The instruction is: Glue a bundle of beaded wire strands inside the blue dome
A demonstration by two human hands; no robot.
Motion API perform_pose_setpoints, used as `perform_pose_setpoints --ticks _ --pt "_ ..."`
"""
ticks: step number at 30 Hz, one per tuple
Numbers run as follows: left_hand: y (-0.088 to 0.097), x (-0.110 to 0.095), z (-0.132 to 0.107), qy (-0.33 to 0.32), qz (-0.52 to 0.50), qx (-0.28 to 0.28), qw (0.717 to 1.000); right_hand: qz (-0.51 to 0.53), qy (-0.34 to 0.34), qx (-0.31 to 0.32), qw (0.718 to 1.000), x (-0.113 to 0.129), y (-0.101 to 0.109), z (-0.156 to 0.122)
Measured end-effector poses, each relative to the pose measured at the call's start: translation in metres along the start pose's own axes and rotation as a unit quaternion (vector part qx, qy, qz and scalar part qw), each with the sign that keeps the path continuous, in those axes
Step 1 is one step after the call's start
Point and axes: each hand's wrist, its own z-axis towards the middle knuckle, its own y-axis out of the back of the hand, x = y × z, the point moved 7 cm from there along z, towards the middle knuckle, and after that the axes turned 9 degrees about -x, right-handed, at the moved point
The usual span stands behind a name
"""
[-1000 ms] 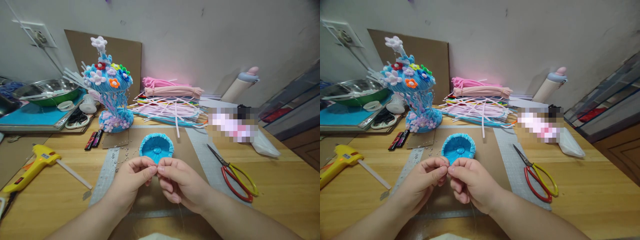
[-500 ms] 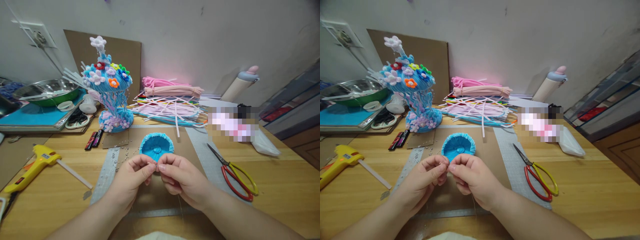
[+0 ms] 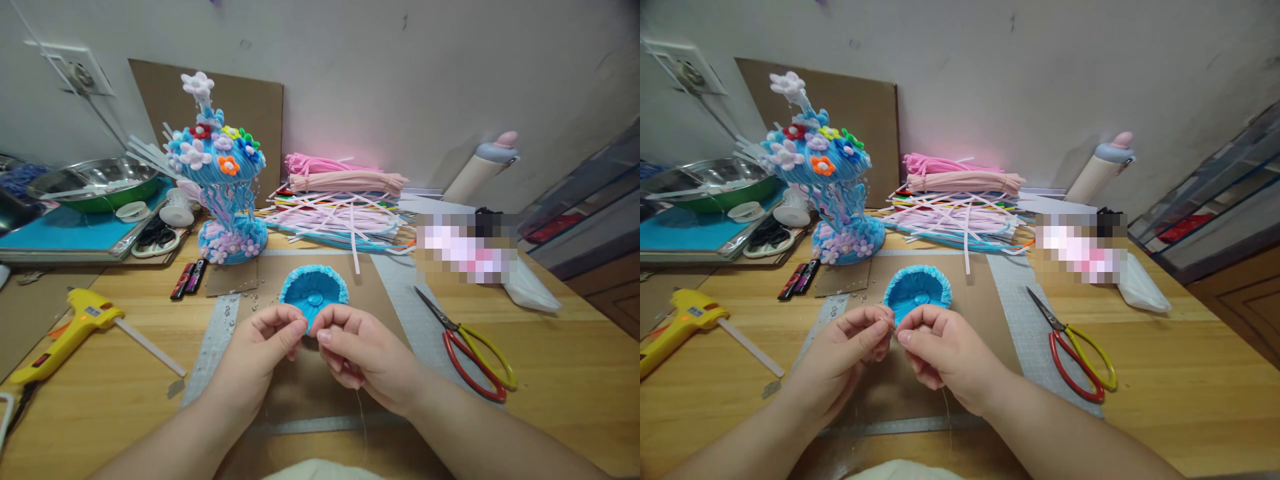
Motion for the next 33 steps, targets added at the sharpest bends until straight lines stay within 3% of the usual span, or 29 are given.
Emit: perform_pose_setpoints --ticks 5,9,12,15,17,21,25,27,33 --pt "0.019 -0.016 0.014 -0.006 -0.08 -0.054 0.995 -0.046 -0.047 0.051 0.997 0.014 0.006 -0.005" --pt "0.031 -0.028 0.019 -0.022 -0.13 -0.085 0.988 -0.063 -0.075 0.085 0.992 0.035 0.025 -0.016" --pt "0.026 -0.028 0.015 -0.026 -0.115 -0.066 0.991 -0.073 -0.087 0.094 0.989 0.043 0.05 -0.023" --pt "0.017 -0.025 0.01 -0.022 -0.085 -0.039 0.995 -0.053 -0.049 0.148 0.986 0.049 0.067 -0.028" --pt "0.016 -0.024 0.008 -0.028 -0.067 -0.042 0.996 -0.078 -0.02 0.128 0.989 0.052 0.078 -0.027" --pt "0.02 -0.024 0.007 -0.056 -0.016 -0.073 0.996 -0.191 -0.012 0.015 0.981 0.061 0.091 -0.018" --pt "0.022 -0.024 0.004 -0.097 0.042 -0.094 0.99 -0.214 0.112 -0.104 0.965 0.087 0.087 -0.005" --pt "0.021 -0.025 0.002 -0.123 0.07 -0.1 0.985 -0.207 0.158 -0.144 0.955 0.089 0.077 -0.005" --pt "0.004 -0.024 -0.006 -0.171 0.142 -0.038 0.974 -0.18 0.11 -0.024 0.977 0.03 0.005 -0.009"
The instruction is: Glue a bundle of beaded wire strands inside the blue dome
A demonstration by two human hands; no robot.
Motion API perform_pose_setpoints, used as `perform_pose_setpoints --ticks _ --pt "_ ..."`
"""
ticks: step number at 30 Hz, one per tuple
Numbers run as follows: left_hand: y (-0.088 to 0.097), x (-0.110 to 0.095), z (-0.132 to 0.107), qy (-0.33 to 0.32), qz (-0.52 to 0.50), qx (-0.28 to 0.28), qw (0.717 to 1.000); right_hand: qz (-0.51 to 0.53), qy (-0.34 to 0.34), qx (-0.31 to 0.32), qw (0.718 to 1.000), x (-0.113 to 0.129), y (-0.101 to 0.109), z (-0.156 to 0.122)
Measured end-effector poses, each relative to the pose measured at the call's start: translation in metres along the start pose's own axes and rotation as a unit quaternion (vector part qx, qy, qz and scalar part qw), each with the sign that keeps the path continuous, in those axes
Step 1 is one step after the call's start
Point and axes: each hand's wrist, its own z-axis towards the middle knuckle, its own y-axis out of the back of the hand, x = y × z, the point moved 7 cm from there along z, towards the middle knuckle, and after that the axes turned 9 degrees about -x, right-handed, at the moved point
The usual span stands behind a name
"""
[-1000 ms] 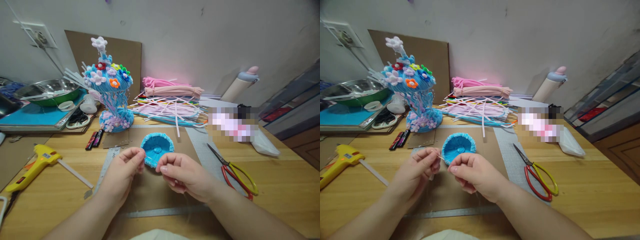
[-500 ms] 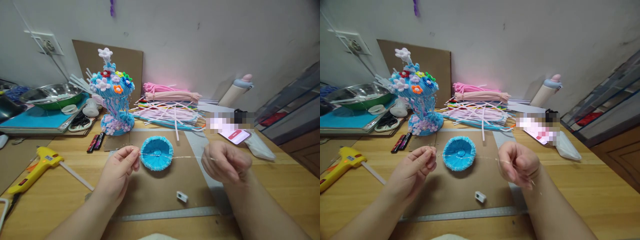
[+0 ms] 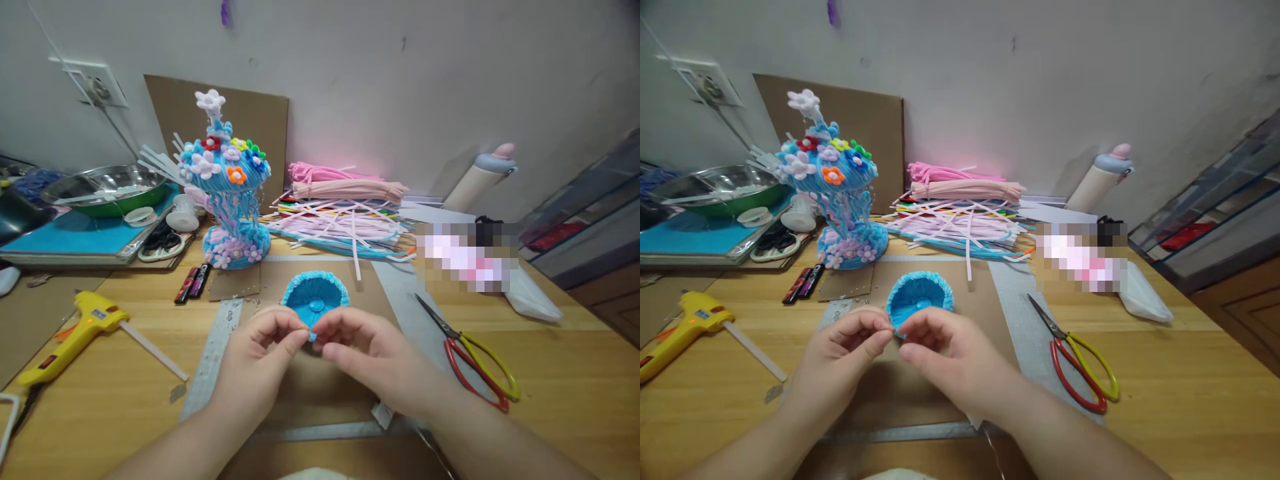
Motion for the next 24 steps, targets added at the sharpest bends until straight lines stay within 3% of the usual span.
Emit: perform_pose_setpoints --ticks 4,7,15,24 --pt "-0.006 0.0 -0.002 -0.009 0.024 0.033 0.999 0.104 -0.118 0.023 0.987 -0.031 -0.023 -0.001" --pt "-0.009 0.002 -0.002 0.009 -0.002 0.049 0.999 0.185 -0.162 0.054 0.968 -0.036 -0.026 -0.001" --pt "-0.015 0.01 0.0 0.086 -0.1 0.065 0.989 0.277 -0.176 0.088 0.941 -0.027 -0.023 -0.003" --pt "-0.017 0.011 -0.003 0.083 -0.097 0.087 0.988 0.268 -0.197 0.086 0.939 -0.031 -0.024 -0.003"
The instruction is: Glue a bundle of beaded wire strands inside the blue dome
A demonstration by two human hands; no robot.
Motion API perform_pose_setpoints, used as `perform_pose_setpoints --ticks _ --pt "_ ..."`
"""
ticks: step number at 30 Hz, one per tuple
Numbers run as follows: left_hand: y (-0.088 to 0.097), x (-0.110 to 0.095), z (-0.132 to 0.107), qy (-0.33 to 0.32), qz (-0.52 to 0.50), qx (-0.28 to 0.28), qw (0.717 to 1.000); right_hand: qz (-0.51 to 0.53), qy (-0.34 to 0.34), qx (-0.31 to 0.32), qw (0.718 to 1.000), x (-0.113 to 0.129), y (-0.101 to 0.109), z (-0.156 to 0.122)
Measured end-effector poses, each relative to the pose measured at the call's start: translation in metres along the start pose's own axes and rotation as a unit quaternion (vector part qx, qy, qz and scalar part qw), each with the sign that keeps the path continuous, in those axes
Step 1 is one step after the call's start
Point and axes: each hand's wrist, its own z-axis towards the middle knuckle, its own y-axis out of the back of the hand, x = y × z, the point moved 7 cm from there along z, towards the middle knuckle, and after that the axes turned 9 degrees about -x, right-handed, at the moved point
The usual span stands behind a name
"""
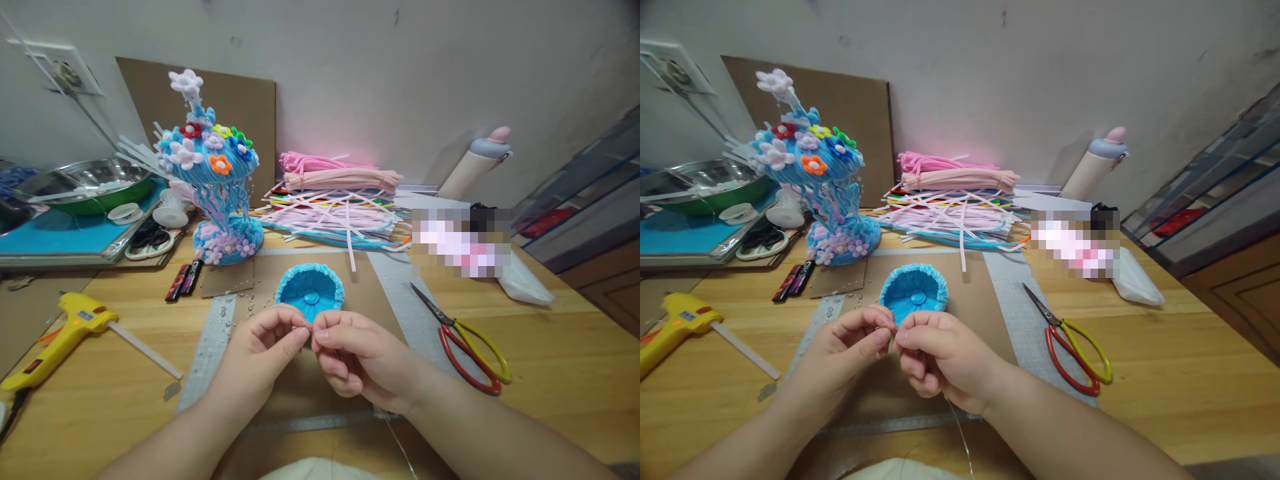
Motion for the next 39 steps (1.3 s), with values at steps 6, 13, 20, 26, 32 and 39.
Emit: perform_pose_setpoints --ticks 6,13,20,26,32,39 --pt "-0.002 0.001 -0.001 -0.008 -0.011 0.014 1.0 -0.005 -0.005 0.0 1.0 -0.001 0.0 0.001" --pt "-0.001 -0.004 -0.002 -0.069 0.066 0.016 0.995 -0.02 -0.004 -0.021 1.0 -0.002 0.003 0.002" --pt "-0.005 -0.018 -0.007 -0.179 0.248 0.021 0.952 -0.084 0.034 -0.07 0.994 0.0 0.011 0.007" --pt "0.008 -0.005 0.004 -0.058 0.156 -0.035 0.985 -0.055 0.083 -0.028 0.995 0.019 0.013 0.006" --pt "0.009 0.008 0.005 0.068 0.025 -0.049 0.996 -0.152 0.245 -0.04 0.957 0.028 0.007 0.004" --pt "0.003 0.014 0.002 0.111 0.014 -0.004 0.994 -0.202 0.302 -0.104 0.926 0.029 0.009 -0.002"
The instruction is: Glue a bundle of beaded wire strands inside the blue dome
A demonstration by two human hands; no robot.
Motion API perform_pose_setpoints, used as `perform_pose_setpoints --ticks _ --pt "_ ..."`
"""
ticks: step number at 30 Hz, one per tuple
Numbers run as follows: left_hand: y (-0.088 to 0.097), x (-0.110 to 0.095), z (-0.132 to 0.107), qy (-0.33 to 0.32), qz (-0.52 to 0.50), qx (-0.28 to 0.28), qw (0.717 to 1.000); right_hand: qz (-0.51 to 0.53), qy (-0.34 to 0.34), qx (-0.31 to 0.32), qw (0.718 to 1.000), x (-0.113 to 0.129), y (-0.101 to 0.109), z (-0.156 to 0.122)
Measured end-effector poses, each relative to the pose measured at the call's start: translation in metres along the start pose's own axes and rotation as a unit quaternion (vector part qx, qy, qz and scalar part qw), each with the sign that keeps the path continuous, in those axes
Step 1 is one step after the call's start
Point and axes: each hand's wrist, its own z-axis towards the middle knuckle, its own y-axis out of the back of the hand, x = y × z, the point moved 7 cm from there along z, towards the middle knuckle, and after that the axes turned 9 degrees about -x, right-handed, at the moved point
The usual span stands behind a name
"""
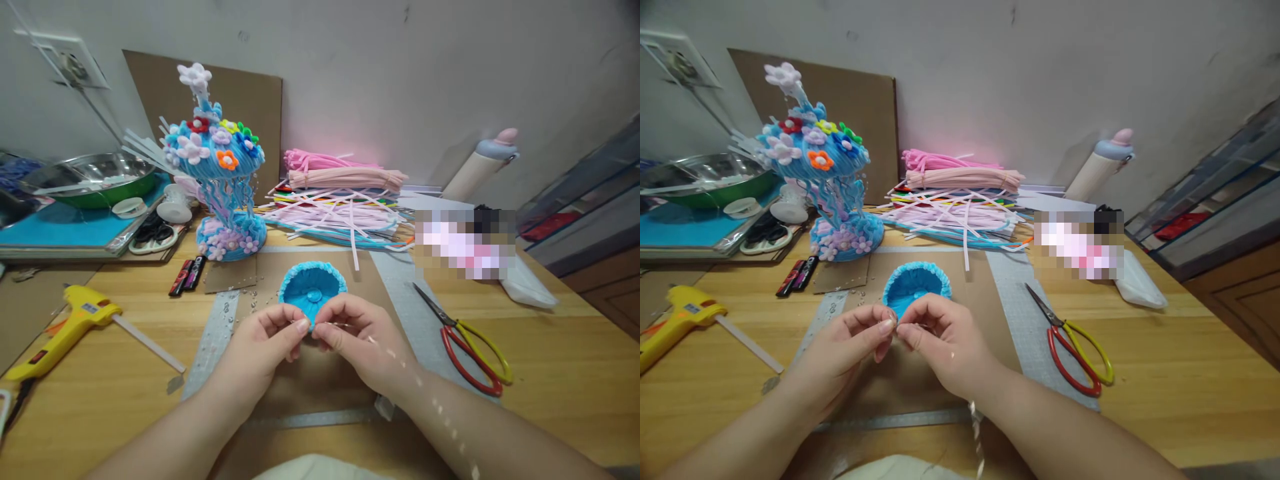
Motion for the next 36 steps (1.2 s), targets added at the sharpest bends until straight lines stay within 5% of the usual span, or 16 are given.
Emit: perform_pose_setpoints --ticks 9,26,36 --pt "-0.003 0.004 -0.004 0.065 -0.004 0.075 0.995 0.003 -0.035 0.033 0.999 -0.007 0.003 0.006" --pt "-0.007 -0.009 -0.005 0.0 -0.052 0.052 0.997 0.11 -0.098 0.017 0.989 -0.014 -0.002 0.001" --pt "-0.004 -0.003 -0.005 0.021 -0.03 0.058 0.998 0.038 -0.087 0.017 0.995 -0.009 -0.003 0.001"
